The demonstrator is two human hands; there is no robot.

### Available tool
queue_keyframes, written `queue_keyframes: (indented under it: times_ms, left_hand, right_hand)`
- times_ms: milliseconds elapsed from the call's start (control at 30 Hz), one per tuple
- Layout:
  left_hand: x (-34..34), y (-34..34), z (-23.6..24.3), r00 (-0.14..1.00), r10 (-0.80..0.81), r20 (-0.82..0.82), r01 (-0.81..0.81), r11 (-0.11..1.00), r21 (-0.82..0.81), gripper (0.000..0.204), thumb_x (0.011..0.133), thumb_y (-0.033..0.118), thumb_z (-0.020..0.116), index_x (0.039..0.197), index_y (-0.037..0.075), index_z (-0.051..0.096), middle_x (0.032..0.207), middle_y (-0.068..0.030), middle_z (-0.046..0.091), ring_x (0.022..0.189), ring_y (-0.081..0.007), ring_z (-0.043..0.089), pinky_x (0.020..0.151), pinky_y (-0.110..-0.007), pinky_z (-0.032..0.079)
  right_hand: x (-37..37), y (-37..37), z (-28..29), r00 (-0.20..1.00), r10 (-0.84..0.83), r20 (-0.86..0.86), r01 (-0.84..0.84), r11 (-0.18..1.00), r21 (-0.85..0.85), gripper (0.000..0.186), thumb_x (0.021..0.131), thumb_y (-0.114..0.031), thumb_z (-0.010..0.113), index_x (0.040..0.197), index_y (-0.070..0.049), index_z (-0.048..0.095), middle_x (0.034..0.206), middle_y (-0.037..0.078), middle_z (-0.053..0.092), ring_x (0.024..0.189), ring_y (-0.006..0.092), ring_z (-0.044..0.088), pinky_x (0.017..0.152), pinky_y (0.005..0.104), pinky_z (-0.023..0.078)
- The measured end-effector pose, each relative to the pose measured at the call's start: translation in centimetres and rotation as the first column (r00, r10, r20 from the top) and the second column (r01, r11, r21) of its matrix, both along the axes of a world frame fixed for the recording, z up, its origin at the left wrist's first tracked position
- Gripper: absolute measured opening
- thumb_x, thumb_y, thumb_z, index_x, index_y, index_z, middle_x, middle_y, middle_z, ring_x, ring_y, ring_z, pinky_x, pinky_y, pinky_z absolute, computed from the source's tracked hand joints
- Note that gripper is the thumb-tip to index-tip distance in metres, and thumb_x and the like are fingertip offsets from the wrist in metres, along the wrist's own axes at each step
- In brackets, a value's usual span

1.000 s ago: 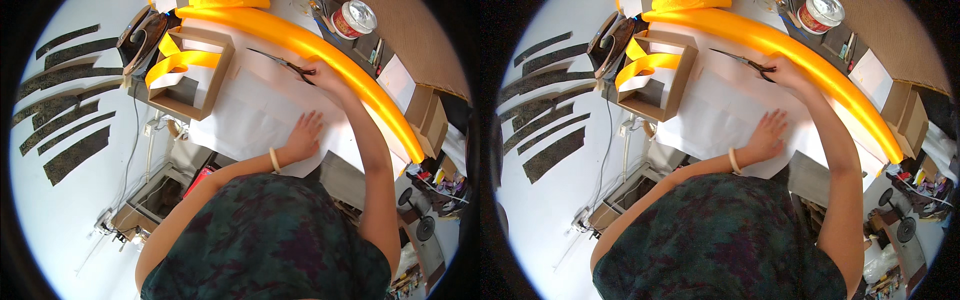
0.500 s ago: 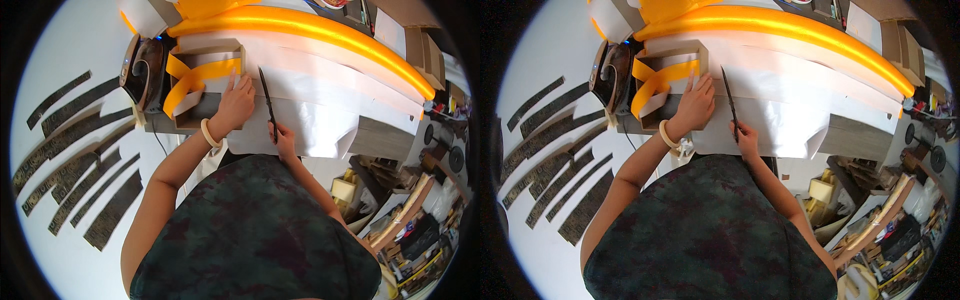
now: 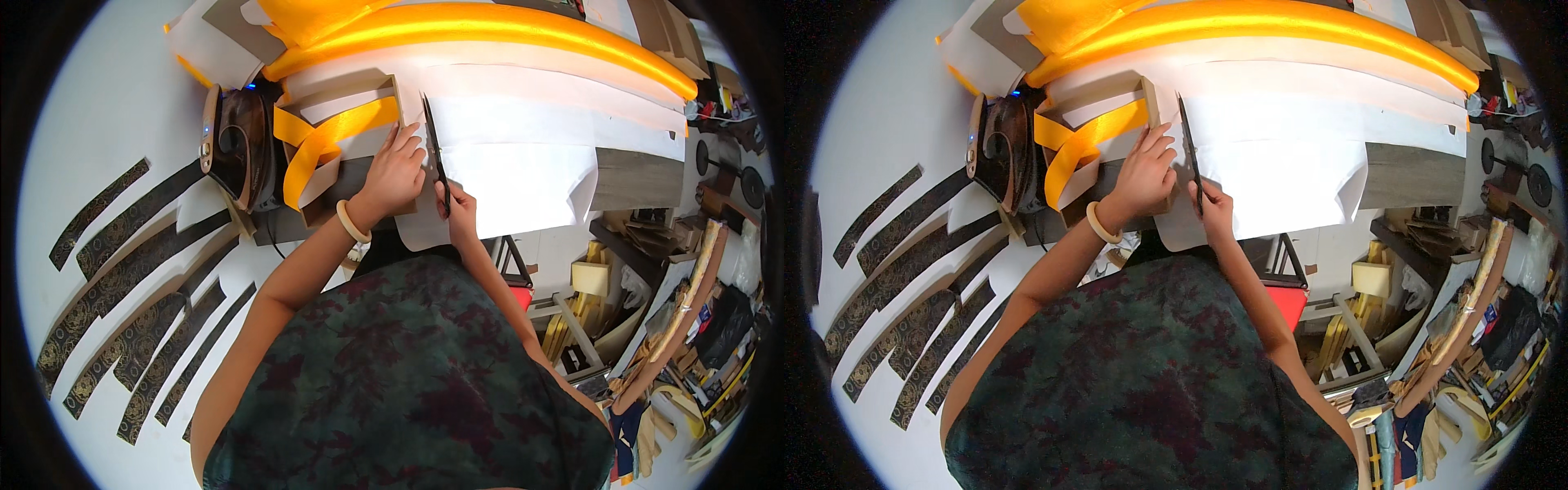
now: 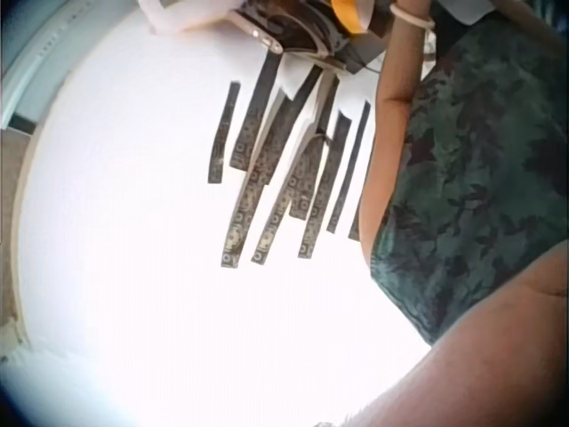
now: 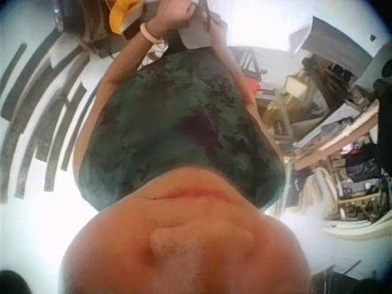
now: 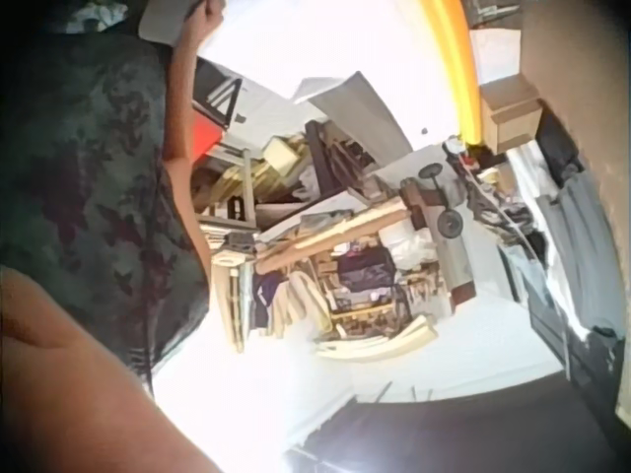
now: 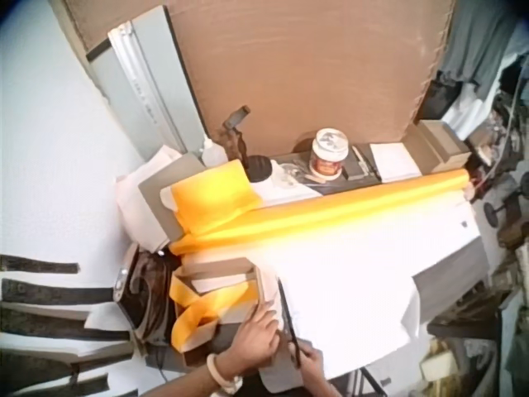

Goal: The person cuts a long strip of yellow fabric using scissors, then irons a white sheet of paper on the table. The person also handles a patterned fabric roll and places it aside.

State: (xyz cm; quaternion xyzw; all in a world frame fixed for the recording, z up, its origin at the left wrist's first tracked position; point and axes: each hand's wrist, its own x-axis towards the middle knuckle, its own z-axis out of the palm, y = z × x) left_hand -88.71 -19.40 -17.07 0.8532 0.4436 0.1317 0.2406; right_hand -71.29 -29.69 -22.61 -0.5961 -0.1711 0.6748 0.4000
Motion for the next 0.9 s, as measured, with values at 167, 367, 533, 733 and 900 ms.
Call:
queue_keyframes:
  times_ms: [167, 367, 533, 733, 900]
  left_hand:
    - [0.1, 0.0, -0.2, 0.999, 0.002, 0.049, -0.003, 1.0, 0.031, 0.019, 0.081, 0.008, 0.064, 0.097, -0.003, 0.067, 0.124, -0.0193, 0.063, 0.144, -0.0372, 0.045, 0.126, -0.057, 0.029]
    - [0.1, -0.1, -0.7, 0.999, 0.004, 0.048, -0.006, 0.999, 0.045, 0.02, 0.081, 0.008, 0.064, 0.097, -0.004, 0.067, 0.121, -0.0191, 0.064, 0.144, -0.0371, 0.045, 0.125, -0.058, 0.029]
    - [0.0, -0.1, -1.0, 0.998, 0.007, 0.057, -0.01, 0.998, 0.054, 0.019, 0.081, 0.008, 0.064, 0.095, -0.004, 0.067, 0.12, -0.0188, 0.064, 0.143, -0.0375, 0.045, 0.125, -0.059, 0.029]
    - [0.0, 0.0, -0.8, 0.999, -0.004, 0.046, 0.001, 0.998, 0.065, 0.019, 0.081, 0.009, 0.064, 0.095, -0.004, 0.068, 0.119, -0.0187, 0.063, 0.143, -0.0378, 0.046, 0.124, -0.059, 0.031]
    - [0.1, 0.0, -0.9, 0.997, 0.007, 0.072, -0.012, 0.998, 0.062, 0.017, 0.082, 0.009, 0.063, 0.093, -0.003, 0.067, 0.114, -0.0189, 0.063, 0.141, -0.038, 0.047, 0.124, -0.059, 0.03]
  right_hand:
    - [-1.0, 2.9, 0.0, 1.0, -0.009, -0.015, 0.01, 0.999, 0.038, 0.029, 0.1, -0.035, 0.075, 0.086, -0.011, 0.072, 0.066, -0.007, 0.052, 0.056, 0.0043, 0.043, 0.052, 0.023, 0.029]
    - [-1.9, 3.3, -0.8, 0.993, -0.085, -0.078, 0.088, 0.995, 0.041, 0.028, 0.1, -0.031, 0.077, 0.106, -0.004, 0.079, 0.069, -0.009, 0.055, 0.058, 0.0025, 0.042, 0.053, 0.023, 0.03]
    - [-2.0, 3.2, -1.3, 0.994, -0.085, -0.068, 0.087, 0.996, 0.024, 0.028, 0.099, -0.028, 0.078, 0.114, -0.004, 0.079, 0.07, -0.01, 0.055, 0.059, 0.0023, 0.043, 0.053, 0.0225, 0.03]
    - [-2.3, 3.2, -1.4, 0.994, -0.096, -0.057, 0.098, 0.995, 0.019, 0.024, 0.1, -0.025, 0.076, 0.112, -0.004, 0.079, 0.071, -0.01, 0.057, 0.059, 0.002, 0.043, 0.052, 0.0218, 0.03]
    - [-2.4, 4.3, -0.6, 0.992, -0.093, -0.088, 0.095, 0.995, 0.02, 0.022, 0.101, -0.024, 0.075, 0.108, -0.003, 0.078, 0.072, -0.009, 0.056, 0.059, 0.0021, 0.043, 0.053, 0.0215, 0.03]
